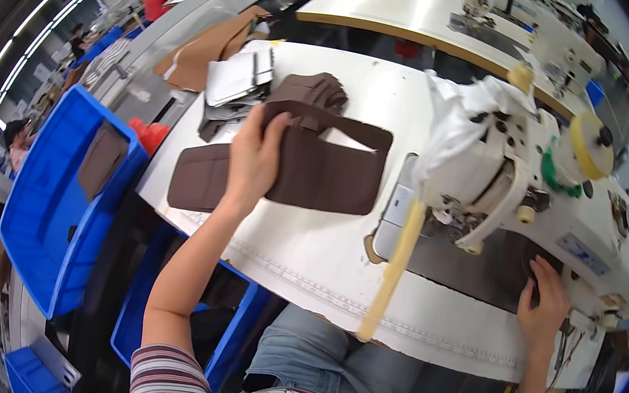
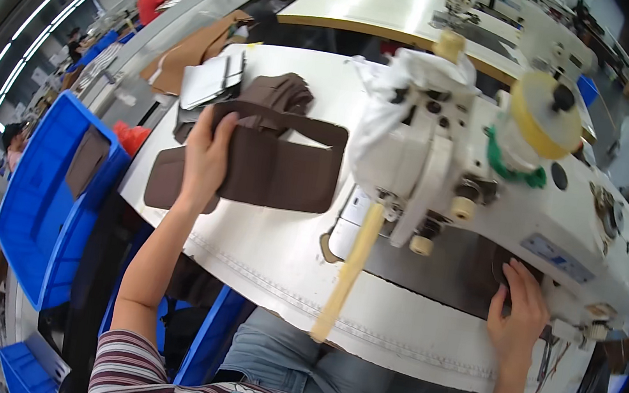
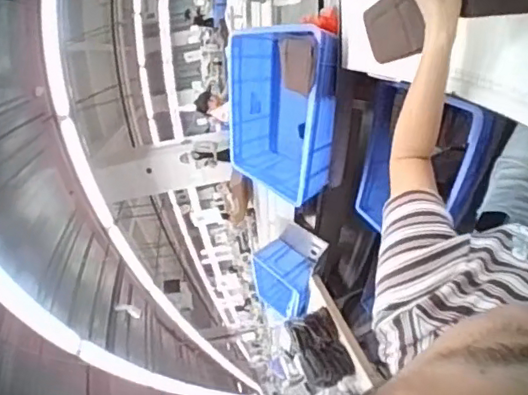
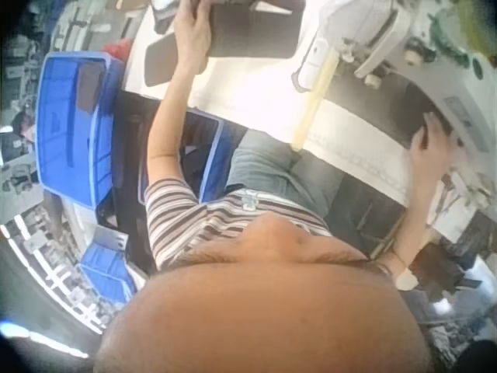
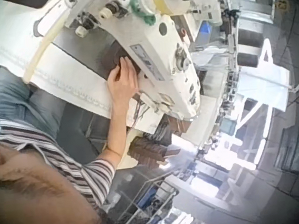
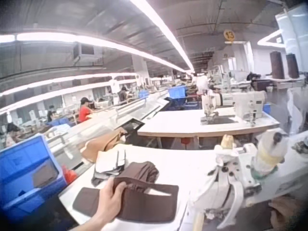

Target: The person stitches pieces of brown leather together using an industrial sewing machine.

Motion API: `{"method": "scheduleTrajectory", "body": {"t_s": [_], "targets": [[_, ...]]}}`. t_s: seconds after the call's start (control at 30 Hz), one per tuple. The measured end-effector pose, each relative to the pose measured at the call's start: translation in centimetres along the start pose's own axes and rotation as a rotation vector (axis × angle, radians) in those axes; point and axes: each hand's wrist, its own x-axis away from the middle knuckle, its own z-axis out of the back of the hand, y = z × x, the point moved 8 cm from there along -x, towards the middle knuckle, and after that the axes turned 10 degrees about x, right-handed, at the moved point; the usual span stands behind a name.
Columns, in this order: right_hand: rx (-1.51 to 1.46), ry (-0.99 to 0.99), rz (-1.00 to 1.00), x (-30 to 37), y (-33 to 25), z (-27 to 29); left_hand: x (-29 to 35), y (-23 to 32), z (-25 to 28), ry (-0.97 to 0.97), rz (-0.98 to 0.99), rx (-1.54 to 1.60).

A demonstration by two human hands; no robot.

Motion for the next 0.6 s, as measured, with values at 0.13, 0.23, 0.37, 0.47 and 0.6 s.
{"method": "scheduleTrajectory", "body": {"t_s": [0.13, 0.23, 0.37, 0.47, 0.6], "targets": [[0.243, 0.097, -0.066, 0.6, -0.7, -1.2, 0.8, -6.6, 14.7, 0.126, 0.130, -0.094], [0.239, 0.295, 0.225, 0.3, -5.6, 1.7, 2.2, -11.8, 19.7, 0.055, 0.275, -0.688], [0.058, 0.084, 0.500, 1.7, -14.0, -0.2, 1.4, -7.0, 14.5, 0.124, -0.232, -0.753], [-0.020, -0.034, 0.497, 2.9, -14.7, -2.1, -1.0, -2.7, 4.0, -0.216, -0.355, -0.347], [-0.076, -0.188, 0.442, 4.0, -14.1, -1.9, -5.1, -5.4, -1.9, -0.471, -0.018, -0.409]]}}
